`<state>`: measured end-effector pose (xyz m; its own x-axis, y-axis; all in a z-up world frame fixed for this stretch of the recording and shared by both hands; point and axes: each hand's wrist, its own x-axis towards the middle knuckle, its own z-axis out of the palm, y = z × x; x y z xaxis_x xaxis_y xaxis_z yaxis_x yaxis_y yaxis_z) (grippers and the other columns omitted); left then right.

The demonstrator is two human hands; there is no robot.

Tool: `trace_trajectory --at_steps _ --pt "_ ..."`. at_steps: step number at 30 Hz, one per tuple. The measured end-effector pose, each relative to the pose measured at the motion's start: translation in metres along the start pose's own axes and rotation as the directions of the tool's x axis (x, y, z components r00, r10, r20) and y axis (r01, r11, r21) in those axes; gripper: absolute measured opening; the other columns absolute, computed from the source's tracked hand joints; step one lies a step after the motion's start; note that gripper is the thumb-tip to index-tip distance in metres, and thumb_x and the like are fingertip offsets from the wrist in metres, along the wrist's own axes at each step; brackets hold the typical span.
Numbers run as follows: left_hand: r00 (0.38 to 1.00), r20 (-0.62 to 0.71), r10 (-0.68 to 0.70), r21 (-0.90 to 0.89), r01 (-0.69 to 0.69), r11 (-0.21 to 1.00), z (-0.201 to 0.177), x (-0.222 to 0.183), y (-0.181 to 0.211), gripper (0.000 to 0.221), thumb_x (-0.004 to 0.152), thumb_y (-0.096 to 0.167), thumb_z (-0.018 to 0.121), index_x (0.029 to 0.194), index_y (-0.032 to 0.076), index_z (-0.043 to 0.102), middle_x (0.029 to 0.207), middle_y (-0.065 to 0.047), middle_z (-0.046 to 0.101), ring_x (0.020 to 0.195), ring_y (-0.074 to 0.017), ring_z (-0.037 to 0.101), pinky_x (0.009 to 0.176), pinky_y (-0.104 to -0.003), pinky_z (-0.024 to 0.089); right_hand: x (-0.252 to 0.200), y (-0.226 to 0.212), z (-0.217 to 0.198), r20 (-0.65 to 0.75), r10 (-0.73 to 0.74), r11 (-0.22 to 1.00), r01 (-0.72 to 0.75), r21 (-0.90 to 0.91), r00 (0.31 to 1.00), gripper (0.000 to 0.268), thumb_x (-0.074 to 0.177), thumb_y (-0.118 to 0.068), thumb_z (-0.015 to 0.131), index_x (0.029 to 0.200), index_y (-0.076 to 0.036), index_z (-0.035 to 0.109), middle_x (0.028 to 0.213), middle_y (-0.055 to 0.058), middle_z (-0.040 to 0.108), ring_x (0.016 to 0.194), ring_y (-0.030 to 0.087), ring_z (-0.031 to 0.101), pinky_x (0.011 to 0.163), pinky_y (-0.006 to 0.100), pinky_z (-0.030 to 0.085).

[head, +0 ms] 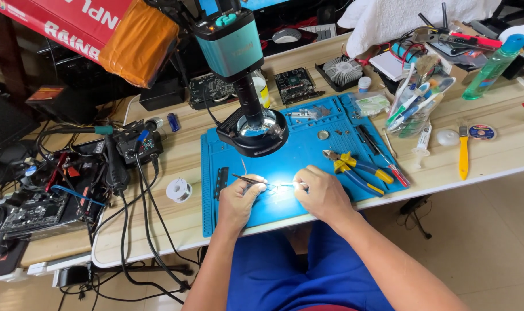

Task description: Soldering small wires onto a circuit board using a soldering iron and tweezers under a digital microscope.

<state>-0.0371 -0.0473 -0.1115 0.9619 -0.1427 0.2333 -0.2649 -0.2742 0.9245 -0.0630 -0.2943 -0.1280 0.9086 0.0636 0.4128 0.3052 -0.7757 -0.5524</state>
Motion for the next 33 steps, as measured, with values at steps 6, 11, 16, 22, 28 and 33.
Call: trace_trajectory --at_steps 6,11,16,22,28,33 --pt "0.999 -0.004 0.042 0.033 -0.042 0.999 0.000 -0.001 0.005 0.014 0.099 0.018 0.084 0.108 0.010 0.091 0.112 -0.011 0.089 0.115 -0.0293 0.081 0.109 -0.045 0.058 -0.002 -0.002 -0.001 -0.012 -0.009 1.000 0.009 -0.001 1.000 0.005 0.090 -0.021 0.065 0.086 -0.020 0.062 0.077 0.004 0.057 0.075 0.031 0.073 0.069 0.041 0.062" --pt "0.998 -0.002 0.058 0.040 -0.058 0.998 0.001 -0.002 0.002 0.014 0.099 0.018 0.084 0.107 0.010 0.091 0.112 -0.010 0.089 0.116 -0.0291 0.081 0.109 -0.046 0.058 -0.001 -0.003 -0.002 -0.018 -0.013 1.000 0.013 -0.002 1.000 0.003 0.090 -0.022 0.065 0.088 -0.020 0.064 0.078 0.004 0.057 0.076 0.031 0.073 0.071 0.042 0.062" --pt "0.999 -0.006 0.049 0.029 -0.048 0.998 0.001 -0.002 0.001 0.014 0.098 0.019 0.085 0.108 0.011 0.091 0.108 -0.009 0.089 0.113 -0.0273 0.082 0.106 -0.044 0.060 -0.002 -0.004 -0.002 -0.024 -0.016 1.000 0.016 0.001 1.000 0.003 0.090 -0.021 0.065 0.087 -0.020 0.065 0.077 0.004 0.057 0.076 0.030 0.073 0.070 0.041 0.062" --pt "1.000 -0.001 0.027 0.018 -0.027 0.999 0.001 0.002 0.003 0.014 0.098 0.019 0.085 0.107 0.011 0.091 0.106 -0.008 0.089 0.110 -0.0237 0.083 0.105 -0.042 0.061 -0.002 0.000 0.000 -0.026 -0.028 1.000 0.028 -0.015 0.999 0.004 0.090 -0.022 0.067 0.087 -0.020 0.064 0.077 0.004 0.058 0.076 0.031 0.074 0.070 0.042 0.063" --pt "0.998 -0.003 -0.060 -0.192 0.058 0.980 -0.001 0.008 -0.010 0.015 0.097 0.012 0.084 0.110 0.005 0.086 0.093 -0.008 0.086 0.084 -0.0105 0.075 0.087 -0.029 0.067 -0.003 0.006 0.007 -0.057 -0.060 0.997 0.057 -0.043 0.997 0.004 0.090 -0.022 0.069 0.093 -0.022 0.068 0.082 0.005 0.061 0.082 0.032 0.075 0.074 0.043 0.063" --pt "0.998 0.045 -0.048 -0.256 0.058 0.965 -0.003 0.010 -0.016 0.025 0.098 0.012 0.085 0.120 0.002 0.083 0.107 -0.015 0.086 0.094 -0.0148 0.080 0.090 -0.031 0.069 -0.003 0.008 0.009 -0.059 -0.034 0.999 0.032 -0.036 0.998 0.002 0.090 -0.022 0.069 0.091 -0.022 0.067 0.080 0.001 0.060 0.079 0.030 0.073 0.072 0.042 0.062"
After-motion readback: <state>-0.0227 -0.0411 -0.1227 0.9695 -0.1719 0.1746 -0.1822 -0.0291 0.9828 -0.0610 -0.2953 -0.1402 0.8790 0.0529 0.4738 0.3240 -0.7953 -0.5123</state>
